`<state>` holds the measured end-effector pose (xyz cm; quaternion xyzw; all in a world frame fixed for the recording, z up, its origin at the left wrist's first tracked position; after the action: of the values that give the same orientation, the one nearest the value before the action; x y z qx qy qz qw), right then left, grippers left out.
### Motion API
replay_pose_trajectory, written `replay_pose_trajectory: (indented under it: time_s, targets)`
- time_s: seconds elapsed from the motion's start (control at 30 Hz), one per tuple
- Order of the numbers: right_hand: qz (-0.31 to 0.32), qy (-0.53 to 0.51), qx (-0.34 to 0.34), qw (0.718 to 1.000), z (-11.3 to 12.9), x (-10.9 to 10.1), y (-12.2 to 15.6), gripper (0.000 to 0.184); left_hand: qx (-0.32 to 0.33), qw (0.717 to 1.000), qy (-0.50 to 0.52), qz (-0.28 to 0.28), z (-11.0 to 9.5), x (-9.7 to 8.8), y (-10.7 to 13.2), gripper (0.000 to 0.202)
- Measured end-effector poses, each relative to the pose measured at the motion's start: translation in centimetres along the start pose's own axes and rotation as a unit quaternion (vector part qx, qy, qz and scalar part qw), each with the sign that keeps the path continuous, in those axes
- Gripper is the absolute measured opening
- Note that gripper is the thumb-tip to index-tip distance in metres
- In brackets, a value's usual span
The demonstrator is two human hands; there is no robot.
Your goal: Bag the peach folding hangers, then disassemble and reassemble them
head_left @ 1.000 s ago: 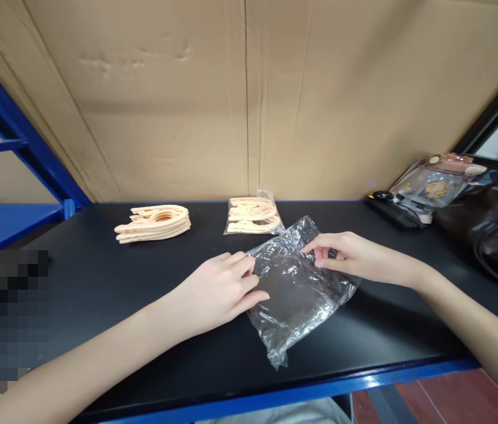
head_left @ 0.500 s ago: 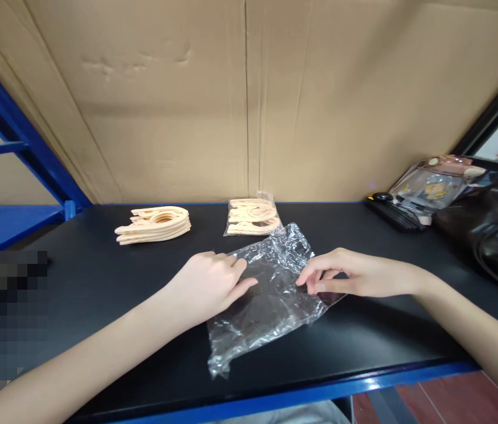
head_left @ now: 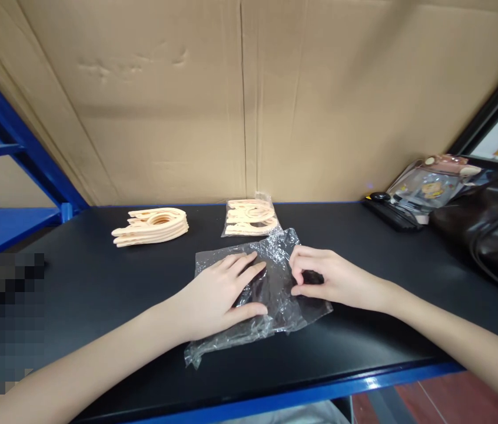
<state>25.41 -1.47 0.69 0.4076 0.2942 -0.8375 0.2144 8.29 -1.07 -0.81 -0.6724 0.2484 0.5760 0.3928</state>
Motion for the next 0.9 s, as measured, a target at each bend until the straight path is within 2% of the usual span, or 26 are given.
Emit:
replay_pose_trajectory:
  time_s: [0.13,0.3,0.37,0.5,0.57,0.67,0.8,0.9]
  targets:
    - [-0.013,0.061,0.017,0.998,-0.5,-0.3,0.0,0.022,-0.008,0.998,0.040,0.055,-0.3,0.2,0.3,0.082]
    - [0.035,0.075,-0.016,0.996,-0.3,0.1,0.1,0.024,-0.014,0.994,0.064,0.092,-0.1,1.0,0.2,0.083]
    - [0.057,0.075,-0.020,0.995,-0.3,0.3,0.2,0.033,-0.024,0.993,0.068,0.098,0.1,1.1,0.1,0.082]
    - [0.112,0.070,-0.001,0.991,-0.4,0.5,0.6,0.067,-0.053,0.990,0.072,0.107,0.6,0.7,0.4,0.080]
    - [0.135,0.072,0.010,0.988,-0.5,0.6,0.8,0.076,-0.079,0.989,0.065,0.111,1.0,0.2,0.8,0.076]
    - [0.157,0.072,0.027,0.985,-0.6,0.5,1.0,0.078,-0.113,0.983,0.057,0.136,1.6,-0.5,1.6,0.073]
    - [0.179,0.070,0.050,0.980,-1.0,0.3,1.2,0.077,-0.133,0.964,0.092,0.210,1.9,-0.9,2.2,0.085]
    - [0.183,0.069,0.058,0.979,-1.4,0.1,1.4,0.076,-0.137,0.956,0.111,0.236,2.0,-1.0,2.1,0.092]
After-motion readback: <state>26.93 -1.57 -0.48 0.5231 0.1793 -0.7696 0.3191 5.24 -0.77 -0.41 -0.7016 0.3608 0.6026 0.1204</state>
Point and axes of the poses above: each hand's wrist, its own y-axis away from the middle knuckle, its own x-axis out of the palm, z = x × y, the point moved 6 cm from there along -y, towards the middle knuckle, and after that the axes turned 7 degrees about -z, right-handed, at the moved point
